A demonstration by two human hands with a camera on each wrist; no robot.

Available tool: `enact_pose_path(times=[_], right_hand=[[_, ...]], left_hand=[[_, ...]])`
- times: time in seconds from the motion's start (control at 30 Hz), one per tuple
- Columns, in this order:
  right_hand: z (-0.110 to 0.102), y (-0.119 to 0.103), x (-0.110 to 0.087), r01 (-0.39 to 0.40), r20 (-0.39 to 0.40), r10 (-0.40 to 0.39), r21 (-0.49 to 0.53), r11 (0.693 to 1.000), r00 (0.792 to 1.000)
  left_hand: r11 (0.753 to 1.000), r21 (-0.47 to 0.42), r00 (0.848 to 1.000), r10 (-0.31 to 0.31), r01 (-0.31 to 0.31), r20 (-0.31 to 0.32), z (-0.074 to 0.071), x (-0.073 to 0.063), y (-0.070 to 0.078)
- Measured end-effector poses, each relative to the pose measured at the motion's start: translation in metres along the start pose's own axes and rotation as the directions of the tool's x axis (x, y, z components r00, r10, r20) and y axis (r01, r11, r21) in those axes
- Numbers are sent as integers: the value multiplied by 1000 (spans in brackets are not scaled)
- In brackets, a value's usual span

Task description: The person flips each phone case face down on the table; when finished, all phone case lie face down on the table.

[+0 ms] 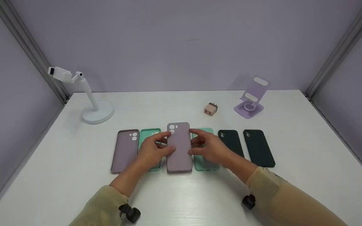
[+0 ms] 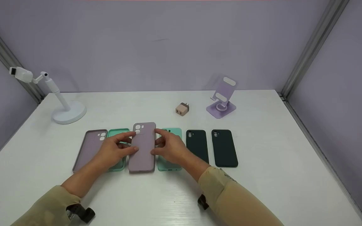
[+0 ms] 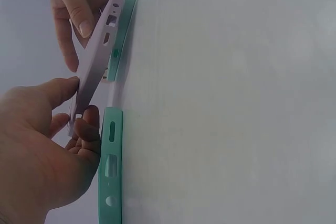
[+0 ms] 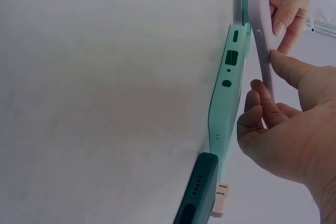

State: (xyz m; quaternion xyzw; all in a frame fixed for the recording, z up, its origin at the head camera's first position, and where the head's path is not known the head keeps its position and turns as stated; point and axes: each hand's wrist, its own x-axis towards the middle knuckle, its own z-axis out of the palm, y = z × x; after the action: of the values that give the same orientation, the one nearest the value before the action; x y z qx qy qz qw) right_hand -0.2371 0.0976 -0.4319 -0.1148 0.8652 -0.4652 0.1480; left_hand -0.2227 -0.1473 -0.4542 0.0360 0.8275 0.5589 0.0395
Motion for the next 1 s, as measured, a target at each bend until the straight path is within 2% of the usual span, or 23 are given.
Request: enact_pose_path(times=[0.43,0.77,1.0], right_hand=[[2,6,0,32,16,-32,-11,999,999],[3,7,2,18,18,-17,-11,1000,1000],[4,8,3,14,9,-14,-54,998,1000]], left_hand=[[999,35,1000,-19,19,15,1,1,0],[997,71,1000,25,-26,9,2,0,-1],[997,79,1000,14,-15,17,2,0,-3]])
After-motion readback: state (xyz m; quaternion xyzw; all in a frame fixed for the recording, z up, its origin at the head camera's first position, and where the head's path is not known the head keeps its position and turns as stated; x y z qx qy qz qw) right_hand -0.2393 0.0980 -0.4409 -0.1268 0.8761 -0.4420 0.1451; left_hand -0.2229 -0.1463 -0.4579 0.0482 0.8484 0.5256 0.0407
